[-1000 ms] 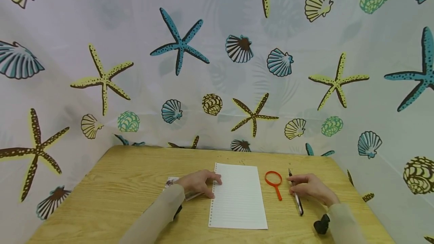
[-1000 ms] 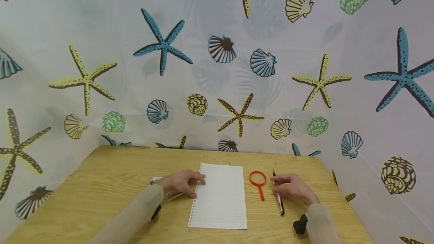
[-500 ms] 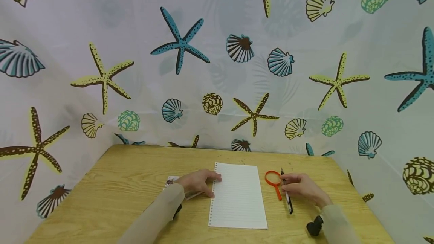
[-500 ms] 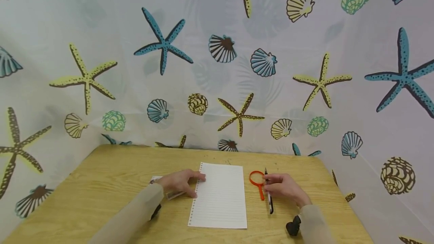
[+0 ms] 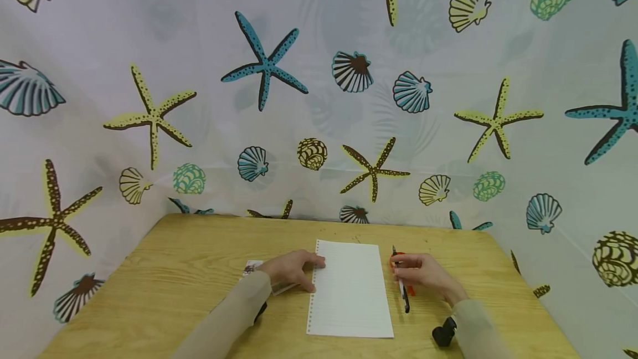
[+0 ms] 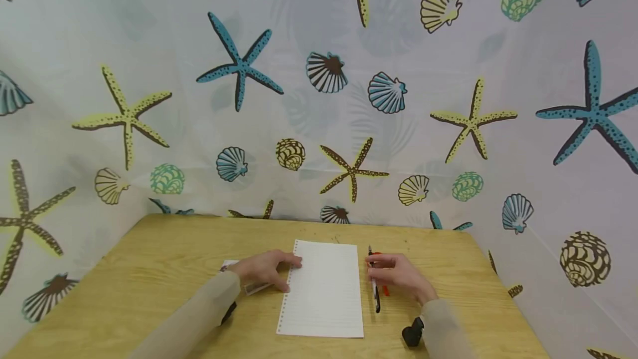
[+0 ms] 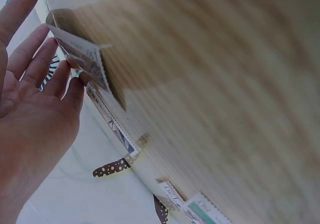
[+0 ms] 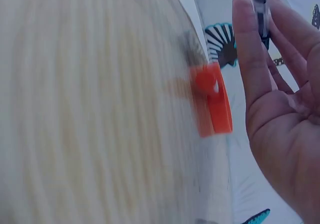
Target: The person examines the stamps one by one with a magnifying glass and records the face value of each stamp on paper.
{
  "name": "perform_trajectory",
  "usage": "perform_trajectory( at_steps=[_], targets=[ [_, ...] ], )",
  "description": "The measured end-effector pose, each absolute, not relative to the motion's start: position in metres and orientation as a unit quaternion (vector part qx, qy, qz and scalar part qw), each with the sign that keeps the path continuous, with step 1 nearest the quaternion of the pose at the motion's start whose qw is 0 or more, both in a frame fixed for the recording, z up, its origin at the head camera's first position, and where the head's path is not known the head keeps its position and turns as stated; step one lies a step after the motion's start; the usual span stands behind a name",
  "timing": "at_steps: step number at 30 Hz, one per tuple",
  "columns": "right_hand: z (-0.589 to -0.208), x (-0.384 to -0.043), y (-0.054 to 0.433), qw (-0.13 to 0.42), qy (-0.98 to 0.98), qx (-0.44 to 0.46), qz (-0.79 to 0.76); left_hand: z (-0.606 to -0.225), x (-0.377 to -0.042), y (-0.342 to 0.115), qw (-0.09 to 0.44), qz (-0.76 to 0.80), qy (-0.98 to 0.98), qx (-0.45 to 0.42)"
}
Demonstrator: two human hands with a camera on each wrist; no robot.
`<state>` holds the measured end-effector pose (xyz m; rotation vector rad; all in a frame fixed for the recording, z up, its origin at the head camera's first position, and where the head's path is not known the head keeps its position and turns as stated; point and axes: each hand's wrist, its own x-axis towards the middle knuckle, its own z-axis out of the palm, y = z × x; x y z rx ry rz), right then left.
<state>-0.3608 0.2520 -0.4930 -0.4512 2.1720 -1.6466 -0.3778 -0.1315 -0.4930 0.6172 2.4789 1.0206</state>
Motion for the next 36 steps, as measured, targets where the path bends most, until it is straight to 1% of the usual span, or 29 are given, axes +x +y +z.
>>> perform_trajectory(
  at_steps=[8,16,28,32,36],
  targets=[
    [-0.492,-0.363,0.227,0.197,0.749,-0.164,-0.612,-0.493,-0.379,-0.131,0.192,0.359,0.887,0.218],
    [-0.493,-0.358,0.205,0.226,0.699,-0.163,-0.659,-0.494,-0.378,-0.132,0.191,0.357,0.887,0.223],
    [-0.493,-0.358,0.181,0.251,0.682,-0.182,-0.662,-0.492,-0.38,-0.129,0.191,0.351,0.89,0.218],
    [-0.493,-0.357,0.176,0.254,0.678,-0.194,-0.662,-0.493,-0.38,-0.129,0.188,0.344,0.893,0.221],
    [-0.493,-0.359,0.171,0.241,0.676,-0.191,-0.669,-0.494,-0.379,-0.129,0.186,0.343,0.892,0.227]
  ],
)
